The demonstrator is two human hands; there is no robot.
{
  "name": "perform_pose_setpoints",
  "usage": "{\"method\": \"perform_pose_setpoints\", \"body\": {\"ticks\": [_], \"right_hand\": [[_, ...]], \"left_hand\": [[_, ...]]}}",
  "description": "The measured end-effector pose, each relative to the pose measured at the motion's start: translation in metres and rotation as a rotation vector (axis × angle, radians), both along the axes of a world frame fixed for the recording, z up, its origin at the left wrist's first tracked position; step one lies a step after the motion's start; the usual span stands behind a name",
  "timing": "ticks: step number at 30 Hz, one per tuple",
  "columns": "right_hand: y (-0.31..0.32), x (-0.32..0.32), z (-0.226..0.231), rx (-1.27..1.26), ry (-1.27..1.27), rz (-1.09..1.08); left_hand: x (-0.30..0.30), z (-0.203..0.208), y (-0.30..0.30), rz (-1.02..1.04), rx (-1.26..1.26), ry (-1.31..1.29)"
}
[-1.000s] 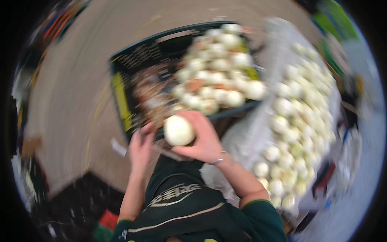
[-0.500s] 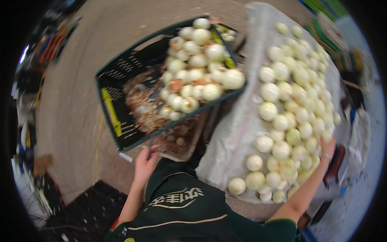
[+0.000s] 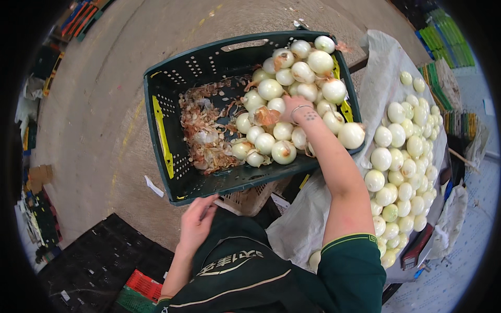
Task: The person peels the outer skins from onions using a knife, tossing the skins into a plastic crate and placing the peeled onions onto a white sheet on a table.
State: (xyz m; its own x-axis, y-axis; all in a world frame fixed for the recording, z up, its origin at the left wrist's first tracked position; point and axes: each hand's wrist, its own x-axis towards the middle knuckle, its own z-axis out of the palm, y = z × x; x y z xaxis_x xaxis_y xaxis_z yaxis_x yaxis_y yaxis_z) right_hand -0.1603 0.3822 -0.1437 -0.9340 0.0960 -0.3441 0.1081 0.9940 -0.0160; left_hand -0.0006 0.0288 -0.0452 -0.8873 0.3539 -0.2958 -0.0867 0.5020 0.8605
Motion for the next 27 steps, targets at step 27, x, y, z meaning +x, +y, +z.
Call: {"method": "perform_pose_setpoints", "body": {"ticks": [27], "right_hand": [[-0.132, 0.170, 0.125, -1.840, -0.056, -0.193]], "left_hand": [[-0.027, 0.054, 0.017, -0.082, -0.266, 0.666]]}}
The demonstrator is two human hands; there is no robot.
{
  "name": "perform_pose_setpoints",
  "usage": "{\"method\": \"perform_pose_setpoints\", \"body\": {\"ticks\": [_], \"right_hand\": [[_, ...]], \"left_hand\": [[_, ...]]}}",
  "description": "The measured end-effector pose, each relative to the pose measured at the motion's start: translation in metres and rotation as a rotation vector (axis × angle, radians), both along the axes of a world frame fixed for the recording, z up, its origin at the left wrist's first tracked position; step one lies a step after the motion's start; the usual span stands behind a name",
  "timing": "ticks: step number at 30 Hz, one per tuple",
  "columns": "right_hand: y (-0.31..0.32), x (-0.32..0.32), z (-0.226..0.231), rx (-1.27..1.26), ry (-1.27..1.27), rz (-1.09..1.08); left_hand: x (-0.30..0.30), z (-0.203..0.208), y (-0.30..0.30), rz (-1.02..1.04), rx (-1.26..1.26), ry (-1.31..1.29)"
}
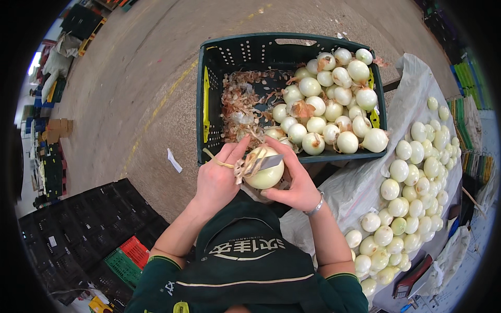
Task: The person peels the outer skins from onions using a knife, tossing the skins into a plastic crate and placing the peeled onions onto a white sheet on a table.
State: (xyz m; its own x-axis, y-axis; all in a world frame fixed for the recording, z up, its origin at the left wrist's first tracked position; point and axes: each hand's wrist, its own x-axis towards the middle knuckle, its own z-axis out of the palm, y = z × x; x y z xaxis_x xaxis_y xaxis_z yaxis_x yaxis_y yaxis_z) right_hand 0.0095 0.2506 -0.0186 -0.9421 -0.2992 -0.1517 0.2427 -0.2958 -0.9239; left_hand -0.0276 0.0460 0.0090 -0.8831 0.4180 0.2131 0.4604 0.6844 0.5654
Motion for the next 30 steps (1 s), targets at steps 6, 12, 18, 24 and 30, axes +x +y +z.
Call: {"method": "perform_pose_setpoints", "body": {"ticks": [6, 12, 18, 24, 30], "right_hand": [[0.006, 0.000, 0.017, 0.514, 0.235, -0.136], [-0.010, -0.004, 0.011, 0.159, 0.015, -0.188], [-0.028, 0.004, -0.002, -0.284, -0.363, -0.070], [-0.026, 0.001, -0.014, -0.812, -0.760, 0.183], [-0.009, 0.000, -0.032, -0.826, -0.876, 0.158]], "left_hand": [[0.036, -0.065, -0.043, 0.273, 0.262, -0.296], [0.041, -0.038, -0.019, 0.133, 0.374, -0.188], [0.013, -0.028, -0.018, 0.054, 0.172, 0.007], [0.010, -0.023, -0.027, -0.053, 0.132, -0.033], [0.038, -0.076, -0.064, 0.319, 0.276, -0.222]]}}
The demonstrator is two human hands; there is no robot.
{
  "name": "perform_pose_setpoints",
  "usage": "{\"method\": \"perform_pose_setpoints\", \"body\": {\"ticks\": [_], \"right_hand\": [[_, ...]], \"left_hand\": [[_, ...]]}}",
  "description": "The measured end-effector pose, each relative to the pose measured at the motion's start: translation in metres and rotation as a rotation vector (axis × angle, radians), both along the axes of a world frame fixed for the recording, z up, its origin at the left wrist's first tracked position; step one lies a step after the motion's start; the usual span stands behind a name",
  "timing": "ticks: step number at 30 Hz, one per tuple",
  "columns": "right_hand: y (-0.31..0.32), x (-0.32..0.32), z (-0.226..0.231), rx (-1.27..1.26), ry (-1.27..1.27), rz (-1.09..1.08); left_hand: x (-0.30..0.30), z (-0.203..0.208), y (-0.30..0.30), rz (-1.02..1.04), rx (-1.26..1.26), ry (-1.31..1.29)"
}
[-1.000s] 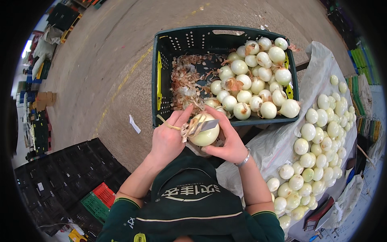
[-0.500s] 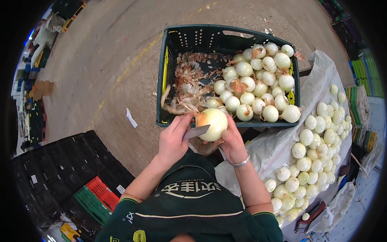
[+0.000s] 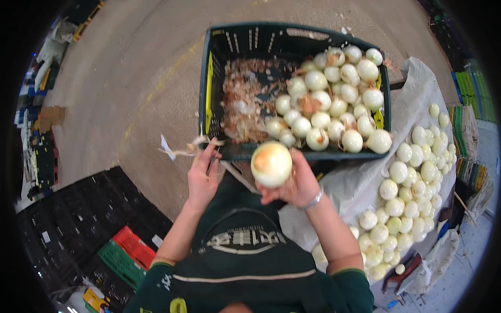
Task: The person peels the outer skins from onions using a knife, tossing the skins into a plastic crate and placing the peeled onions onto a white sheet on a table.
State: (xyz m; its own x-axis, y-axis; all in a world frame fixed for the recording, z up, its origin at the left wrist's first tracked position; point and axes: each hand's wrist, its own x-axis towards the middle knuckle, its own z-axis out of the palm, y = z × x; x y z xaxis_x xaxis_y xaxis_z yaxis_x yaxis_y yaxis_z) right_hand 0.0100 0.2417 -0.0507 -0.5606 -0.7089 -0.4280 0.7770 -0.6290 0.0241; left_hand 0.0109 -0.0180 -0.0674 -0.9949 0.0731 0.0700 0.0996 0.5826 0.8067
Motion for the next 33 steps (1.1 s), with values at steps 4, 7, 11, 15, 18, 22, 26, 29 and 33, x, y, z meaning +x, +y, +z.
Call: {"method": "perform_pose_setpoints", "body": {"ticks": [4, 7, 11, 15, 18, 22, 26, 29, 33], "right_hand": [[-0.003, -0.015, 0.034, 0.983, 0.743, 0.008], [-0.013, -0.022, 0.068, 1.728, 1.374, 0.067], [-0.039, 0.010, 0.025, 1.244, 0.705, -0.522], [-0.024, 0.004, 0.018, 0.745, 0.256, -0.466], [-0.022, 0.004, 0.022, 0.940, 0.487, -0.455], [-0.020, -0.002, 0.032, 1.195, 0.732, -0.349], [-0.014, -0.001, 0.048, 1.101, 0.793, -0.235], [-0.011, 0.005, 0.052, 1.030, 0.715, -0.239], [0.005, 0.002, 0.038, 1.248, 0.737, -0.318]], "left_hand": [[-0.018, 0.033, 0.027, -0.071, 0.884, -0.800], [-0.024, 0.025, 0.053, -0.031, 1.387, -0.939], [-0.010, 0.040, 0.088, 0.149, 1.622, -0.992], [-0.031, 0.030, 0.052, -0.155, 0.278, -0.117], [-0.034, 0.067, 0.041, -0.275, -0.292, 0.186], [-0.044, 0.081, 0.057, -0.416, -0.428, 0.322], [-0.053, 0.041, 0.039, -0.383, -0.332, 0.352], [-0.052, 0.001, 0.008, 0.063, -0.373, 0.052], [-0.046, 0.035, 0.050, -0.210, -0.048, -0.033]]}}
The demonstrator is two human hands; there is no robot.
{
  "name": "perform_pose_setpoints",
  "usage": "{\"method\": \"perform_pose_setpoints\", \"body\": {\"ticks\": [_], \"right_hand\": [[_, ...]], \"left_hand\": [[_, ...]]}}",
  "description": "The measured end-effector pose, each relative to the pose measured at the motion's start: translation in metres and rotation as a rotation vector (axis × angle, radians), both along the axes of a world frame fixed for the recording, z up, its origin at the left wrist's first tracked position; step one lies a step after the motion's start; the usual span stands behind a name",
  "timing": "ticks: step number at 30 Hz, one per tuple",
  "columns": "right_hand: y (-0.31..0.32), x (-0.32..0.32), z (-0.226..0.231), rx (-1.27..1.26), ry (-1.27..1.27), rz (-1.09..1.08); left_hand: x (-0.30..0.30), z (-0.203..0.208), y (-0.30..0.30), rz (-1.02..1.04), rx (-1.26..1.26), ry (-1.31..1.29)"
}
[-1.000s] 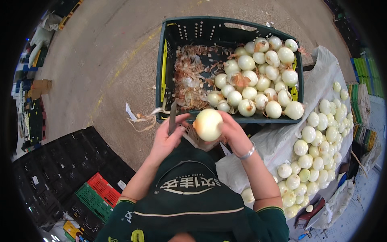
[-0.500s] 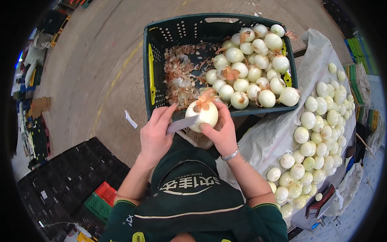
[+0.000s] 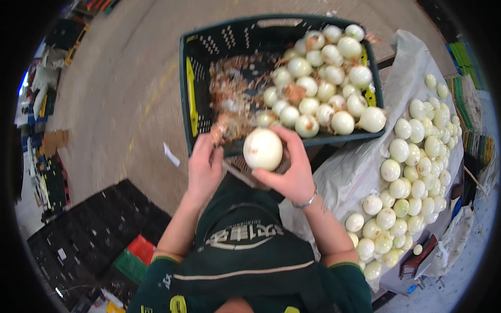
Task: The person peels the outer skins from onions using a knife, tossing the skins into a plastic crate and placing the peeled onions onto a white sheet on a table.
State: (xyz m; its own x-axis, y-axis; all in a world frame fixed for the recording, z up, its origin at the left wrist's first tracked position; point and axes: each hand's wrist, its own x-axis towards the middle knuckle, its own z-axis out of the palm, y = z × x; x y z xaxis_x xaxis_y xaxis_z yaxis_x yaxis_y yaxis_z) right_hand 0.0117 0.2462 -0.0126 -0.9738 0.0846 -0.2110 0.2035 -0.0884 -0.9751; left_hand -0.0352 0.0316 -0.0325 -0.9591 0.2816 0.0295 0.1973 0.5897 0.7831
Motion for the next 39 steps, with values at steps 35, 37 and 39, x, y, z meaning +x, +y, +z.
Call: {"method": "perform_pose_setpoints", "body": {"ticks": [35, 37, 39], "right_hand": [[0.150, -0.173, -0.165, 1.518, -0.109, 0.644], [0.156, -0.192, -0.178, 1.498, -0.158, 0.798], [0.160, -0.196, -0.187, 1.502, -0.146, 0.864]], "left_hand": [[0.088, -0.082, -0.027, 0.143, 1.664, -1.517], [0.096, -0.090, -0.025, 0.320, 1.361, -1.589], [0.104, -0.082, -0.032, 0.157, 1.492, -1.662]]}}
